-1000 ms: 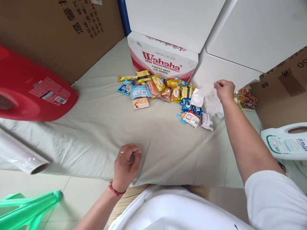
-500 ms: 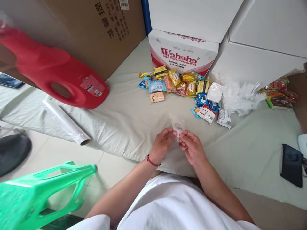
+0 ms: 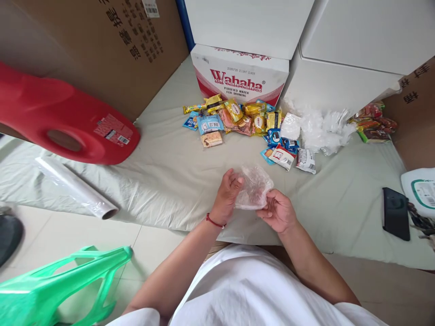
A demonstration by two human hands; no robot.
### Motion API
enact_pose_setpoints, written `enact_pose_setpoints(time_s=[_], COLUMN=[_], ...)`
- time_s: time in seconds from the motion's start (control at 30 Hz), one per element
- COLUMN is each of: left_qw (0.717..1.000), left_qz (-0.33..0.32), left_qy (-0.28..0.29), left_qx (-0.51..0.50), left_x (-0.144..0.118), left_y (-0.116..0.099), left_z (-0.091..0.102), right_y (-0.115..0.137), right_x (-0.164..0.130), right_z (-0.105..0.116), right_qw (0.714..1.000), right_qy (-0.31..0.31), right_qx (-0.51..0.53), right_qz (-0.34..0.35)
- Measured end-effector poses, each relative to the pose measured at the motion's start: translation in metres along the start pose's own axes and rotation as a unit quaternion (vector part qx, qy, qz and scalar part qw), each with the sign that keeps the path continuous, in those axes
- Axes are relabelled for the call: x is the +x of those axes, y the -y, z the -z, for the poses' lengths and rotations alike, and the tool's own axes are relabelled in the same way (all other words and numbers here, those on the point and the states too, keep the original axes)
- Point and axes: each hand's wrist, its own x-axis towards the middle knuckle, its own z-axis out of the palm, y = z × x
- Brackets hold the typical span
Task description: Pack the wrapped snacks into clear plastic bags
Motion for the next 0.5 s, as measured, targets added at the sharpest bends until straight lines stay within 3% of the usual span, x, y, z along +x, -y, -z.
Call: enact_pose_setpoints(time_s=[0.1, 0.23, 0.3, 0.5], left_qw=[0.998, 0.999, 0.999, 1.0], left_qz=[0.041, 0.017, 0.017, 0.006], left_qy=[0.037, -0.036, -0.041, -0.018], left_qx=[-0.028, -0.032, -0.031, -0.019], left_x=[0.006, 0.006, 0.004, -0.001], left_y=[-0.007, -0.01, -0.008, -0.007], left_z=[0.008, 0.02, 0.023, 0.025], right_y=[0.001, 0.007, 0.011, 0.02], right_x=[0.0, -0.001, -0.002, -0.004], right_z=[0.007, 0.021, 0.028, 0.041], right_qw=[0.999, 0.984, 0.973, 0.931], right_qy=[-0.05, -0.121, -0.148, -0.165], right_qx=[0.007, -0.059, -0.092, -0.214], right_qz=[-0.001, 0.119, 0.149, 0.243])
